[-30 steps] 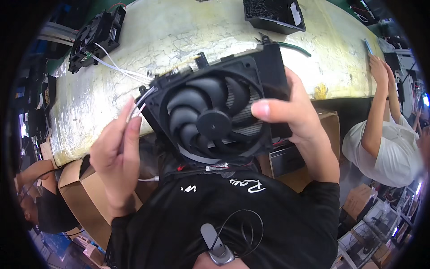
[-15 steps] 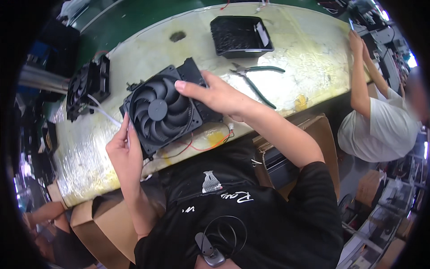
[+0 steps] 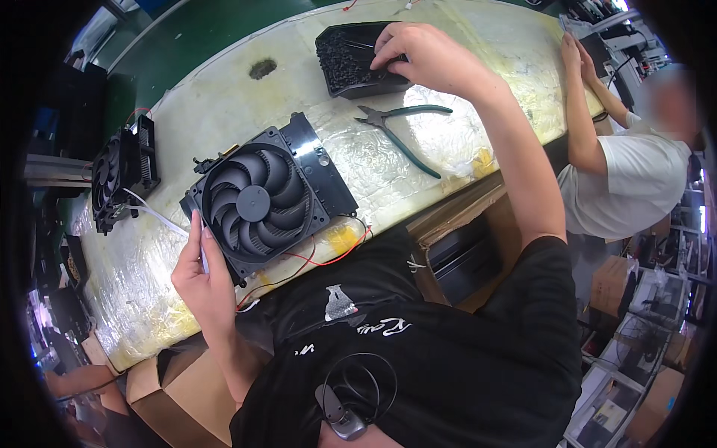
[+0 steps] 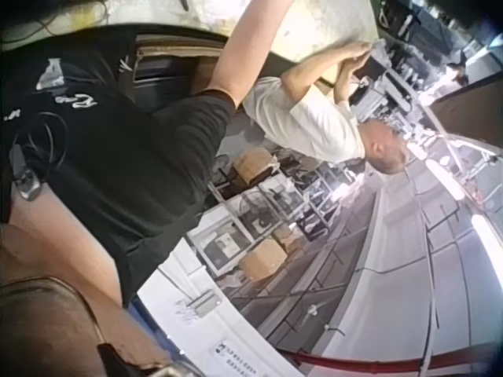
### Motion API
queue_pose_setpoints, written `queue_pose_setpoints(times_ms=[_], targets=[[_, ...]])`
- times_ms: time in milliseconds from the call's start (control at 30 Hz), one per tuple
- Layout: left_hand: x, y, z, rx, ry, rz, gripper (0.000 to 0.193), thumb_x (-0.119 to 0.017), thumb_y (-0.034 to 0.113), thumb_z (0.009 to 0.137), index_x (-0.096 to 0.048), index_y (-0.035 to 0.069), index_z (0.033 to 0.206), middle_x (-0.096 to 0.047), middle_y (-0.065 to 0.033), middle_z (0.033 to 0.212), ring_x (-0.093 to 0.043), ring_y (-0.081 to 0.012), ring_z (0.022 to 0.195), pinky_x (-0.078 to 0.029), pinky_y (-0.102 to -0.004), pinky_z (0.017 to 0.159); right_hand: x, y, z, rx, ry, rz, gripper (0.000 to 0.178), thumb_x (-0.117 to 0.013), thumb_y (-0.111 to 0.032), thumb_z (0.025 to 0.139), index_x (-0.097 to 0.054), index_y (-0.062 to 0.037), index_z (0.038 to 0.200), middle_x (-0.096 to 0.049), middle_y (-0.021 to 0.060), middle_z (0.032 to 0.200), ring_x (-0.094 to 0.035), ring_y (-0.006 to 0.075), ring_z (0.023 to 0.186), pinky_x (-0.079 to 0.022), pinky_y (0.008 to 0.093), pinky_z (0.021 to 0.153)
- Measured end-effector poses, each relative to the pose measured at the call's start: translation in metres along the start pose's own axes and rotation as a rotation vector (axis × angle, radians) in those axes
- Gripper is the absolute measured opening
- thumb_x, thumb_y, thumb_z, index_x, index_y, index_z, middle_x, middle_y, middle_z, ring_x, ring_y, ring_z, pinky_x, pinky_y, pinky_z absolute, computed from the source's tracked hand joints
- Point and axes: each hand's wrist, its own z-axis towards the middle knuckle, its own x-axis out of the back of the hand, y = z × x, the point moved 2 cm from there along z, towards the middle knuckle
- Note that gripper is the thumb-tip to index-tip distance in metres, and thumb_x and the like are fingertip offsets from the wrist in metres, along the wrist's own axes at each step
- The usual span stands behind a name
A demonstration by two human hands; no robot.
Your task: Securing electronic fan components with zip ties and assembling them into a plastic unit on a factory assembly line.
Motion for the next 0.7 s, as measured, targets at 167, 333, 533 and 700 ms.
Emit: queue_pose_setpoints(times_ms=[167, 333, 533, 700], targets=[[0.003, 0.002, -0.002, 0.050, -0.017, -0.027, 0.031, -0.054, 0.001, 0.095, -0.060, -0.007, 0.125, -0.052, -0.0036, 0.068, -0.044, -0.0064, 0.064, -0.039, -0.0231, 0.058, -0.001, -0.005, 0.001, 0.043, -0.069, 0.005, 0.016, -0.070, -0.001, 0.079, -0.073, -0.0020, 0.094, -0.065, 0.0073, 0.101, -0.063, 0.0249, 0.091, -0.051, 0.0330, 0.078], [0.004, -0.002, -0.004, 0.094, -0.006, -0.069, 0.031, -0.053, 0.000, 0.096, -0.060, -0.007, 0.126, -0.050, 0.0011, 0.067, -0.041, -0.0036, 0.063, -0.034, -0.0203, 0.055, -0.002, -0.002, 0.002, 0.085, -0.144, 0.049, 0.014, -0.070, -0.004, 0.080, -0.073, -0.0010, 0.094, -0.065, 0.0074, 0.102, -0.064, 0.0246, 0.088, -0.052, 0.0336, 0.078], [0.003, -0.001, -0.001, 0.090, 0.009, -0.059, 0.031, -0.054, 0.000, 0.095, -0.060, -0.006, 0.125, -0.048, 0.0018, 0.065, -0.040, -0.0033, 0.061, -0.033, -0.0200, 0.054, -0.008, 0.011, 0.002, 0.099, -0.057, 0.177, 0.014, -0.067, -0.008, 0.087, -0.069, -0.0010, 0.099, -0.065, 0.0051, 0.097, -0.062, 0.0182, 0.082, -0.050, 0.0284, 0.074], [0.003, 0.003, -0.001, 0.161, 0.036, -0.164, 0.030, -0.055, 0.002, 0.096, -0.060, -0.007, 0.125, -0.056, 0.0018, 0.073, -0.044, -0.0029, 0.064, -0.036, -0.0191, 0.057, -0.004, 0.026, 0.000, -0.176, 0.051, 0.604, 0.014, -0.065, -0.013, 0.093, -0.067, -0.0011, 0.100, -0.065, 0.0014, 0.097, -0.056, 0.0074, 0.079, -0.045, 0.0213, 0.071]])
